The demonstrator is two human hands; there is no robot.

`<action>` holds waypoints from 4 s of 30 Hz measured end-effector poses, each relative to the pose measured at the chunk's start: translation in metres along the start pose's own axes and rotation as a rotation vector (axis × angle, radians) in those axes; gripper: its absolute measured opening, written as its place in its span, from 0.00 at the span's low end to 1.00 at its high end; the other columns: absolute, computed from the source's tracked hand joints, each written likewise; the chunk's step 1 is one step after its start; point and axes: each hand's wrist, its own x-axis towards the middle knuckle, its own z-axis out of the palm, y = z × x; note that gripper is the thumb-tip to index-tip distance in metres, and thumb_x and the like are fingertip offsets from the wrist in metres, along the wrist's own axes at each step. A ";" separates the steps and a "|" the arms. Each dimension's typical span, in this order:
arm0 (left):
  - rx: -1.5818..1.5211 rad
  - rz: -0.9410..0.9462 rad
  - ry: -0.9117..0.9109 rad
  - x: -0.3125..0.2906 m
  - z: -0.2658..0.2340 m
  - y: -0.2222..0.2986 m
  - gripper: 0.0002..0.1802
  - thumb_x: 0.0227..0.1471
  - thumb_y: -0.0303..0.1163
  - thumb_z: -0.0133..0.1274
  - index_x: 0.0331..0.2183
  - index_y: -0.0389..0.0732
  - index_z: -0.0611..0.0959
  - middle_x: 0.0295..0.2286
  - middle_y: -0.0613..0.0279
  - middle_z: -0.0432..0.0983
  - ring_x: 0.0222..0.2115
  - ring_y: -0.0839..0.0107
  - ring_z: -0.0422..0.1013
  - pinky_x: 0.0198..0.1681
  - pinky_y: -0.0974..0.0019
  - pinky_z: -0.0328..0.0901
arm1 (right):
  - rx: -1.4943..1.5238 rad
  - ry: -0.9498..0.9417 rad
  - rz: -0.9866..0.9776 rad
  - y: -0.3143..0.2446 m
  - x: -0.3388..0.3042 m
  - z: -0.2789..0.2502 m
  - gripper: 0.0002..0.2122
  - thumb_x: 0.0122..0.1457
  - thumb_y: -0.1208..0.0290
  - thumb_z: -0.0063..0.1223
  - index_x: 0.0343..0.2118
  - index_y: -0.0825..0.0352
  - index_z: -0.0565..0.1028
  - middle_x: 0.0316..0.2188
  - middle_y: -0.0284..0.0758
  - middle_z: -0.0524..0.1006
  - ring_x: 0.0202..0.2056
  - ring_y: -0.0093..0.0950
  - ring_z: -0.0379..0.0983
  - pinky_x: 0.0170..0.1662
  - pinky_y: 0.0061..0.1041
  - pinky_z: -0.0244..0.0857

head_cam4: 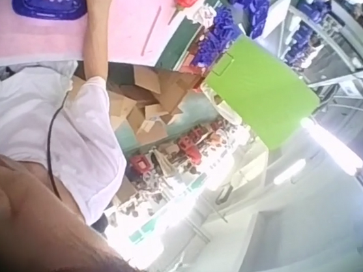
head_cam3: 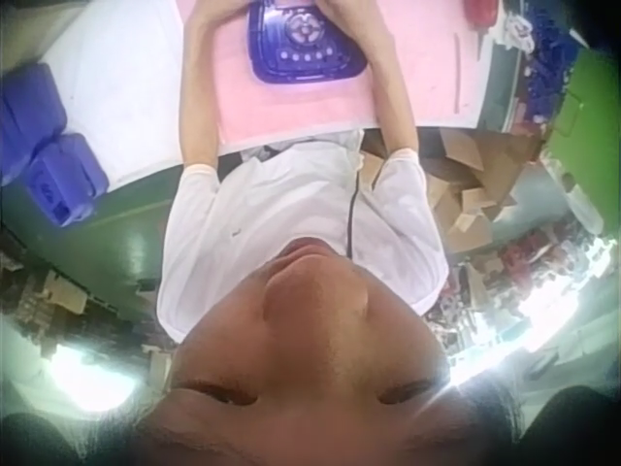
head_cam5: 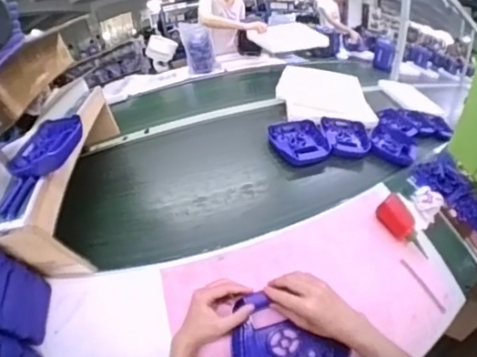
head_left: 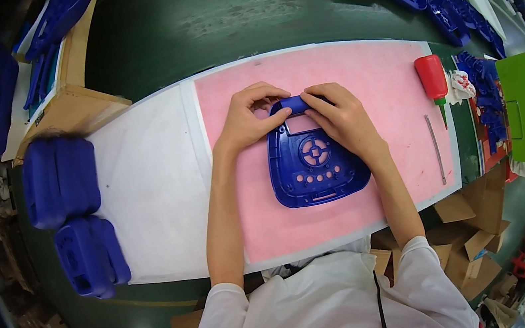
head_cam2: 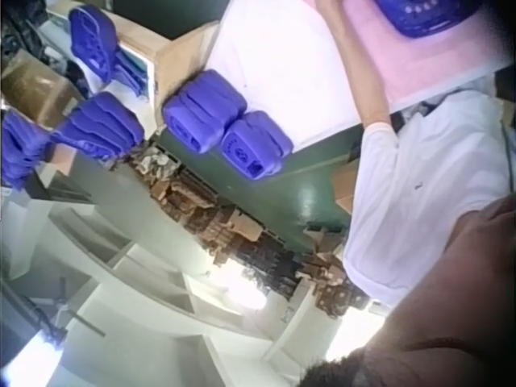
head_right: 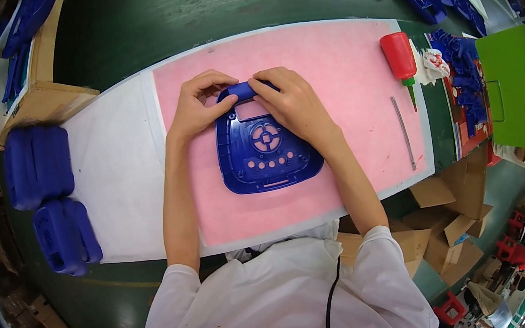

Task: The person applies glue from a bottle to blue plastic casings, then attaches handle components to them by hand.

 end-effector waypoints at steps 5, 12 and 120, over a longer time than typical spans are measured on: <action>0.027 -0.021 -0.006 0.000 0.000 0.000 0.12 0.41 0.25 0.62 0.34 0.37 0.84 0.31 0.66 0.76 0.31 0.77 0.69 0.37 0.74 0.64 | -0.010 0.010 0.010 0.000 -0.003 0.001 0.14 0.47 0.78 0.58 0.40 0.69 0.76 0.40 0.40 0.76 0.42 0.38 0.74 0.45 0.34 0.68; 0.027 -0.031 -0.017 0.000 0.001 0.006 0.12 0.41 0.23 0.61 0.33 0.37 0.83 0.31 0.66 0.76 0.33 0.76 0.70 0.38 0.73 0.65 | -0.014 -0.007 -0.022 0.000 -0.001 -0.001 0.15 0.48 0.79 0.55 0.41 0.69 0.76 0.44 0.40 0.77 0.46 0.38 0.73 0.51 0.38 0.67; 0.681 -0.367 -0.380 0.031 0.017 0.065 0.21 0.40 0.31 0.63 0.39 0.33 0.81 0.30 0.52 0.77 0.32 0.62 0.73 0.38 0.63 0.68 | 0.185 0.177 1.192 0.242 0.020 -0.293 0.33 0.58 0.56 0.47 0.54 0.80 0.49 0.18 0.46 0.76 0.13 0.31 0.72 0.11 0.27 0.59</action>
